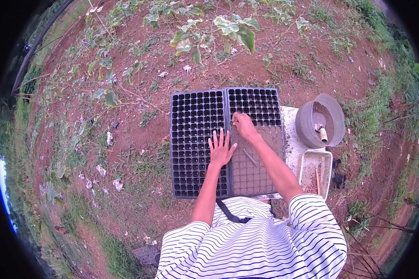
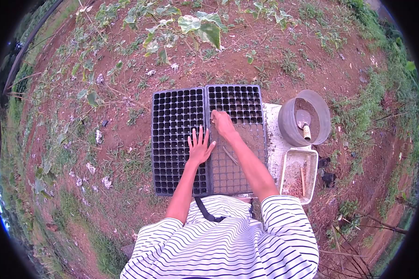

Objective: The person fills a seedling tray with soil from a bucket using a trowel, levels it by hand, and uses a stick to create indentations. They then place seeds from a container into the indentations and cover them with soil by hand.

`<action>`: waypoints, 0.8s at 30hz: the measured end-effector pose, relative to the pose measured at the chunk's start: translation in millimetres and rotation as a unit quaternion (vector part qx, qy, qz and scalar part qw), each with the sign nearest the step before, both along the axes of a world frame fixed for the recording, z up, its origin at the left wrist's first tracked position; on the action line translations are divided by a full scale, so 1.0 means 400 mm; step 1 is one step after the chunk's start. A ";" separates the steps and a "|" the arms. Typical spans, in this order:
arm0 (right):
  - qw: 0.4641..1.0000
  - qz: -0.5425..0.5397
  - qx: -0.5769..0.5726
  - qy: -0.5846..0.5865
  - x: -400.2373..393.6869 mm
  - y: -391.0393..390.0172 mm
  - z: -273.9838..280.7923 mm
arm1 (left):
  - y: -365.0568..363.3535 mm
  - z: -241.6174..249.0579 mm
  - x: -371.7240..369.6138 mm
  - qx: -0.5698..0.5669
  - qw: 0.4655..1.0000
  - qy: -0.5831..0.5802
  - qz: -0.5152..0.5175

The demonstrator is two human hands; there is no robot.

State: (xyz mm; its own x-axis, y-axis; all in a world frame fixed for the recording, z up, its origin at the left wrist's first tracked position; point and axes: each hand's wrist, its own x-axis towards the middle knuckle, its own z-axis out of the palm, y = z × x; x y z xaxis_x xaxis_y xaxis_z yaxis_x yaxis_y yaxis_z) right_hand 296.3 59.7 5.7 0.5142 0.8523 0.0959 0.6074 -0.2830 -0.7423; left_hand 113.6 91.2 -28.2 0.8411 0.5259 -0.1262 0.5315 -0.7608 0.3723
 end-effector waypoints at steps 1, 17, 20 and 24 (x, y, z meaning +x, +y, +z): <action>1.000 0.000 0.000 0.000 0.002 0.001 0.006 | 0.001 0.003 0.000 -0.016 1.000 0.005 0.000; 0.963 -0.062 -0.044 0.258 -0.018 -0.109 -0.019 | 0.024 0.102 0.066 -0.072 0.957 -0.273 0.064; 0.938 -0.090 -0.014 0.335 -0.026 -0.136 -0.045 | 0.025 0.105 0.069 -0.091 0.960 -0.257 0.066; 0.977 -0.103 -0.140 0.124 -0.095 -0.222 0.090 | 0.026 0.084 0.064 -0.127 0.955 -0.251 0.094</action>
State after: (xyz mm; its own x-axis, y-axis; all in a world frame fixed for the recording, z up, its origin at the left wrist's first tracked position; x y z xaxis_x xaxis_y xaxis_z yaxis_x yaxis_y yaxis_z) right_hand 258.3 -29.0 41.7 0.6549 0.7035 -0.2760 0.3275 -0.5933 -0.7353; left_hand 139.0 101.8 5.6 0.7228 0.6797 0.1247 0.3562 -0.5210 0.7757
